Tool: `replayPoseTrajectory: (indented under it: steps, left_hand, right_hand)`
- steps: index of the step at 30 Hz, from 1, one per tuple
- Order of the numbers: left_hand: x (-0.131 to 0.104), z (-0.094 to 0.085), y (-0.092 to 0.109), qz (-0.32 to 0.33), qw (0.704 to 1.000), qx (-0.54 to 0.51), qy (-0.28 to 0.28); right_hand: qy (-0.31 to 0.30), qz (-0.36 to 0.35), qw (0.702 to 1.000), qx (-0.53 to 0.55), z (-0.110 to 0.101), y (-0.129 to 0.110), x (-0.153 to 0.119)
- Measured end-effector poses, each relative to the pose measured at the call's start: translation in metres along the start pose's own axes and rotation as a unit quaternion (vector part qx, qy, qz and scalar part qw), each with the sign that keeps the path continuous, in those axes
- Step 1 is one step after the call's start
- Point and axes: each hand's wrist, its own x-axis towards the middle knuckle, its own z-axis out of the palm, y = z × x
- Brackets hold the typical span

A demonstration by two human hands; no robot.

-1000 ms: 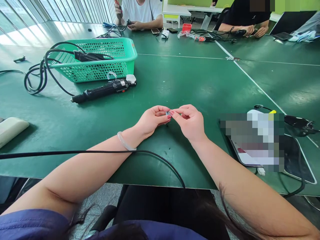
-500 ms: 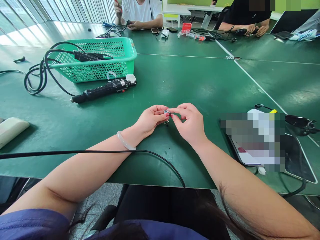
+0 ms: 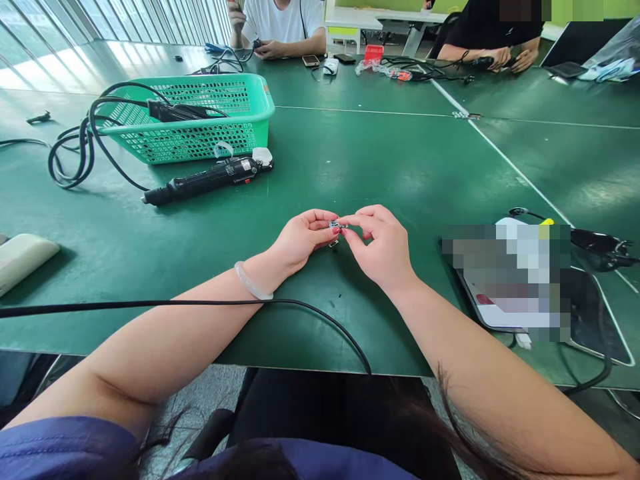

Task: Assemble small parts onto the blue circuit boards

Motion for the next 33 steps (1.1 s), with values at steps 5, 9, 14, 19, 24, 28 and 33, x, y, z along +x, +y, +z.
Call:
replayPoseTrajectory:
  steps: [5,9,14,19,24,28,33]
  left_hand:
    - [-0.001,0.001,0.001,-0.003,1.000,0.001,0.002]
    - [-0.001,0.000,0.000,0.001,1.000,0.005,0.001]
    - [0.000,-0.001,-0.001,0.009,1.000,0.016,-0.012]
    - [-0.001,-0.001,-0.001,0.009,1.000,0.028,-0.012]
    - [-0.001,0.000,0.000,0.010,1.000,0.022,-0.007]
    - [0.001,-0.001,0.001,0.017,1.000,0.000,0.023]
    - [0.004,-0.003,0.001,0.024,0.997,-0.018,0.069]
  right_hand:
    - [-0.002,-0.006,1.000,-0.011,0.000,0.002,0.000]
    - [-0.005,-0.007,1.000,-0.017,-0.001,0.002,0.000]
    - [-0.037,-0.014,0.999,-0.011,-0.002,0.001,0.000]
    - [-0.054,-0.015,0.998,-0.015,-0.002,0.000,0.000]
    - [-0.058,-0.019,0.998,-0.018,-0.004,0.000,0.000]
    - [-0.038,0.001,0.999,-0.014,-0.006,0.003,0.002]
    - [-0.161,0.056,0.985,-0.028,-0.002,0.011,0.001]
